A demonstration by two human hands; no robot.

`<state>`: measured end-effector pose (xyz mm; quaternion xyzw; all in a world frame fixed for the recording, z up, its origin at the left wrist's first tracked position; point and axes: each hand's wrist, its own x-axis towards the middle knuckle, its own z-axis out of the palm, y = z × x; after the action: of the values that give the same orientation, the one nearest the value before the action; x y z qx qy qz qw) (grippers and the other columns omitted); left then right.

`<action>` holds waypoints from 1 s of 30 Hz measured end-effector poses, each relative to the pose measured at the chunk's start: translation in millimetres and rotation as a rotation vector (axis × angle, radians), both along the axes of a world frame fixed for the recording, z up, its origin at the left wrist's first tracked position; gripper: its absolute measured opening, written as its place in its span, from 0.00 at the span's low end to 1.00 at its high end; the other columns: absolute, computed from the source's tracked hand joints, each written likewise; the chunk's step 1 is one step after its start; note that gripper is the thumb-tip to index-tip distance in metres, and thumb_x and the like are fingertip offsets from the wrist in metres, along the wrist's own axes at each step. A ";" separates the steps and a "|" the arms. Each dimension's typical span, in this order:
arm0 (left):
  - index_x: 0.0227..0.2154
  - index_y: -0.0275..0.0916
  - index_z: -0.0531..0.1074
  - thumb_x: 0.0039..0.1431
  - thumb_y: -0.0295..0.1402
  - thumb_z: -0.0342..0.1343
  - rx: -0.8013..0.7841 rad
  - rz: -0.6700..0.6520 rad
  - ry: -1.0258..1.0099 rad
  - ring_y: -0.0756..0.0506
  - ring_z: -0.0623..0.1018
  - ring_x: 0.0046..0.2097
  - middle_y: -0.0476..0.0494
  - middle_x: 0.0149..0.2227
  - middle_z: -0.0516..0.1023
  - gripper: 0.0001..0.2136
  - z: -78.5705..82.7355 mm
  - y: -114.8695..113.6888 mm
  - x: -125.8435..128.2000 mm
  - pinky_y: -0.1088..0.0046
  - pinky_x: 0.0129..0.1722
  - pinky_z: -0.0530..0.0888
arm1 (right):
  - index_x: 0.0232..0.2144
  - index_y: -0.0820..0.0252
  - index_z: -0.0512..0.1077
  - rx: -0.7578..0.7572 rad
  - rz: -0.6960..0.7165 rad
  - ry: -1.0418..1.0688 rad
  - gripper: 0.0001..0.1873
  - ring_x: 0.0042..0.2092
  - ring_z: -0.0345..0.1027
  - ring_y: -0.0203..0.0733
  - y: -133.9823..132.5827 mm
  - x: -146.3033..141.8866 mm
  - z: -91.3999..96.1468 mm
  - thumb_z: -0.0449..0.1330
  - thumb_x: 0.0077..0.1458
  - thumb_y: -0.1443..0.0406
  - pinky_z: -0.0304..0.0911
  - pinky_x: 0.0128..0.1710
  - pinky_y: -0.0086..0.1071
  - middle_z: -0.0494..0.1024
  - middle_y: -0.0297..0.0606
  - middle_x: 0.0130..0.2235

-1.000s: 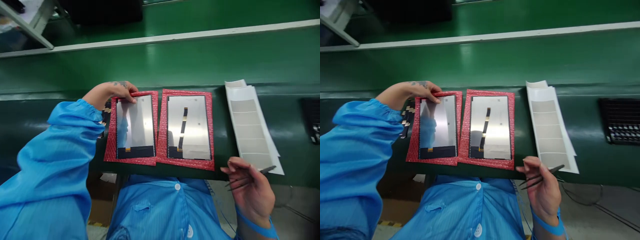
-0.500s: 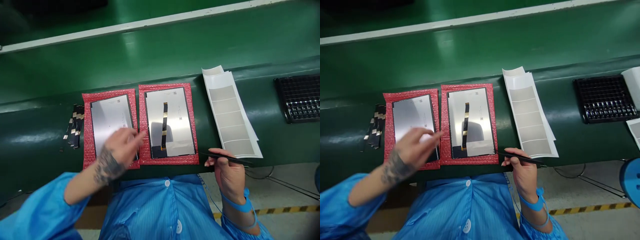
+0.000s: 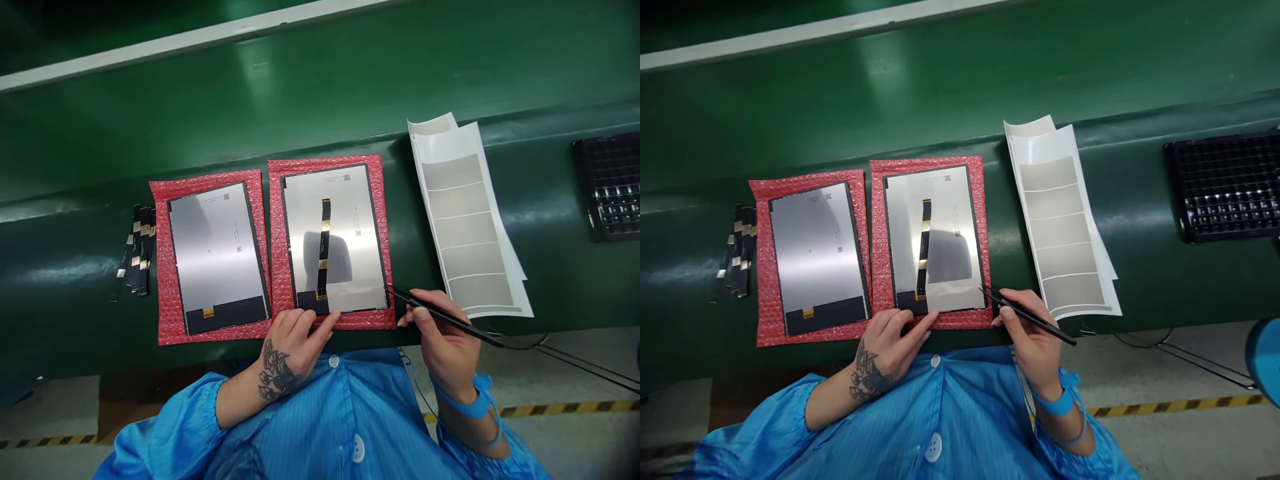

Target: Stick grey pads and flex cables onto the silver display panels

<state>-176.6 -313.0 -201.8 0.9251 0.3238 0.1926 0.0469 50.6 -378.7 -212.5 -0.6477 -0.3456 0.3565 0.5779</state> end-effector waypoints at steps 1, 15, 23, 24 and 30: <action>0.47 0.40 0.76 0.65 0.29 0.50 -0.002 -0.004 -0.005 0.47 0.69 0.35 0.45 0.31 0.69 0.13 -0.4 0.1 -0.6 0.70 0.34 0.65 | 0.41 0.49 0.79 0.001 0.001 0.003 0.09 0.26 0.70 0.30 -0.1 1.1 -0.2 0.64 0.57 0.64 0.73 0.26 0.27 0.73 0.34 0.37; 0.45 0.36 0.75 0.60 0.24 0.53 -0.059 -0.034 -0.137 0.47 0.72 0.35 0.45 0.31 0.73 0.12 -1.7 -2.6 -10.6 0.71 0.35 0.70 | 0.41 0.55 0.72 -0.074 -0.114 0.084 0.13 0.35 0.79 0.40 16.6 -3.3 13.9 0.68 0.54 0.61 0.79 0.35 0.34 0.83 0.36 0.36; 0.55 0.38 0.70 0.62 0.29 0.55 -0.059 0.183 -0.082 0.39 0.73 0.51 0.36 0.48 0.74 0.18 -1.0 10.5 -24.1 0.63 0.50 0.73 | 0.37 0.55 0.67 -0.060 -0.124 0.052 0.16 0.32 0.79 0.41 40.5 -2.9 11.5 0.68 0.52 0.57 0.79 0.30 0.34 0.82 0.35 0.34; 0.57 0.38 0.68 0.62 0.31 0.54 -0.061 0.199 -0.047 0.38 0.72 0.54 0.34 0.52 0.72 0.20 -3.1 13.1 -25.3 0.61 0.51 0.72 | 0.37 0.55 0.67 -0.061 -0.126 0.048 0.16 0.31 0.79 0.41 41.7 -1.2 11.1 0.68 0.53 0.56 0.79 0.30 0.33 0.82 0.34 0.33; 0.63 0.40 0.62 0.62 0.29 0.54 -0.034 0.177 0.028 0.37 0.72 0.56 0.33 0.55 0.73 0.25 -11.7 20.2 -29.8 0.61 0.51 0.72 | 0.36 0.55 0.67 -0.089 -0.059 0.015 0.13 0.32 0.78 0.40 38.9 6.8 13.3 0.66 0.55 0.58 0.78 0.28 0.32 0.81 0.35 0.33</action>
<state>-206.4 -292.8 -213.5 0.8945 0.4083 0.1775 0.0408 57.4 -339.9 -199.1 -0.6799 -0.3057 0.3591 0.5616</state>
